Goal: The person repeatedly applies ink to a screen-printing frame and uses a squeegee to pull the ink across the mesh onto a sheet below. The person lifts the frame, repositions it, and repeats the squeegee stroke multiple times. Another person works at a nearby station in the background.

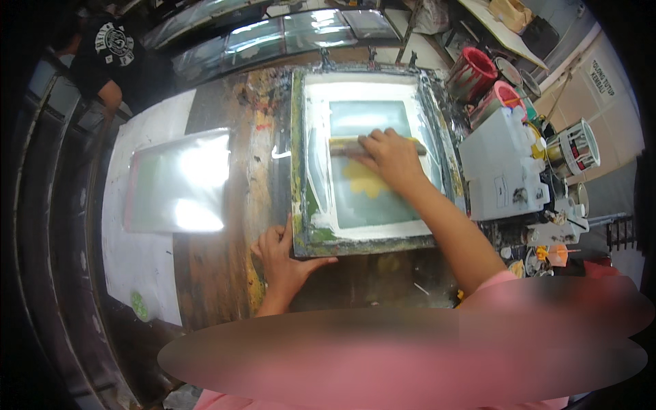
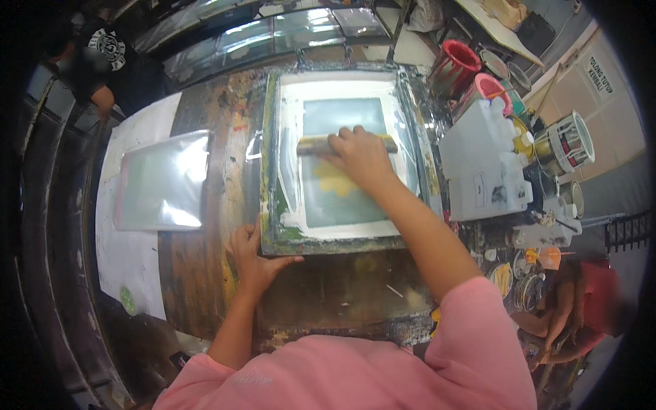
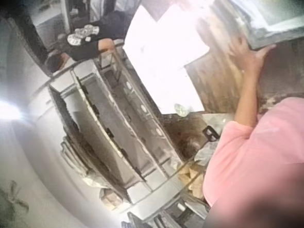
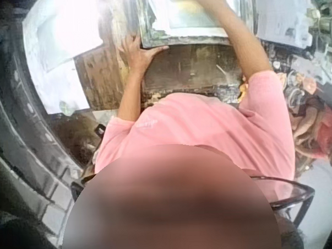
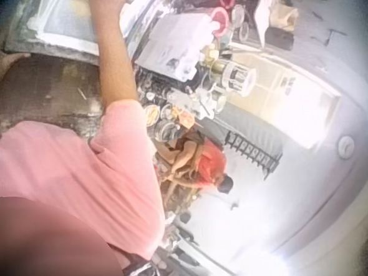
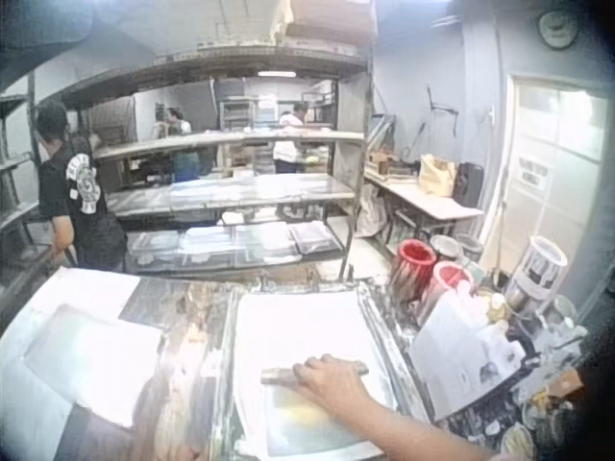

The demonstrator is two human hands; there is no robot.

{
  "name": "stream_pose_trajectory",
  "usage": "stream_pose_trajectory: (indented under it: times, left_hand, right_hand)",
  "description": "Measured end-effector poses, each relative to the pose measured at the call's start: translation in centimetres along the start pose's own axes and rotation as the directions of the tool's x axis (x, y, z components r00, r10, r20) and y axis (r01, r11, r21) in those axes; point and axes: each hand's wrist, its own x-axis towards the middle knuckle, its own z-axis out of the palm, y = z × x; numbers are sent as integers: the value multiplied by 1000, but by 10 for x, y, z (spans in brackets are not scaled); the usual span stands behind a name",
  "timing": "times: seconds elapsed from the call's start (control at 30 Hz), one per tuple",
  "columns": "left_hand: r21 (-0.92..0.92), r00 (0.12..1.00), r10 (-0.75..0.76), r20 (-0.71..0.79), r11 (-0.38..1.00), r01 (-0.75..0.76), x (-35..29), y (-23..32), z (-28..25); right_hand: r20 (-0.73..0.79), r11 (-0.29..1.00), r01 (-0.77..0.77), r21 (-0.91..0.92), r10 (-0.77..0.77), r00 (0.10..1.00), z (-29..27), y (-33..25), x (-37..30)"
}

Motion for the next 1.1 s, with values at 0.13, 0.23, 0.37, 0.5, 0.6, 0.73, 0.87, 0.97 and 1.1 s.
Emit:
stream_pose_trajectory:
  times: [0.13, 0.23, 0.37, 0.5, 0.6, 0.73, 0.87, 0.97, 1.1]
  left_hand:
    - [-59, 998, 7, -58, 998, -10, 0, 2, -3]
    - [-102, 998, 43, -46, 994, -47, -2, -2, 0]
    - [-152, 980, 154, -127, 973, -172, -6, -9, 7]
    - [-191, 990, 104, -98, 974, -121, -10, -12, 12]
    - [-173, 988, 107, -109, 977, -124, -11, -14, 14]
    - [-212, 980, 115, -163, 966, -149, -8, -14, 17]
    - [-439, 983, 35, -178, 891, -112, -2, 8, 4]
    - [-767, 985, -103, -142, 641, -44, 19, 44, -24]
    - [-782, 963, -143, -229, 615, -95, 64, 83, -68]
  right_hand:
    - [71, 997, -24, 67, 19, 997, -13, 51, 83]
    - [161, 987, -67, 145, 43, 986, -26, 80, 126]
    - [-50, 999, 36, -10, -37, 998, 1, 98, 140]
    - [-132, 1000, -2, 13, 4, 991, 25, 76, 99]
    - [4, 1000, -15, -18, 15, 1000, -5, 36, 47]
    - [108, 998, -58, 25, 55, 993, -58, -43, -49]
    - [141, 994, -75, 77, 64, 988, -110, -83, -85]
    - [34, 994, -11, 109, 8, 999, -152, -92, -77]
    - [-423, 983, 13, -182, -90, 902, -182, -92, -29]
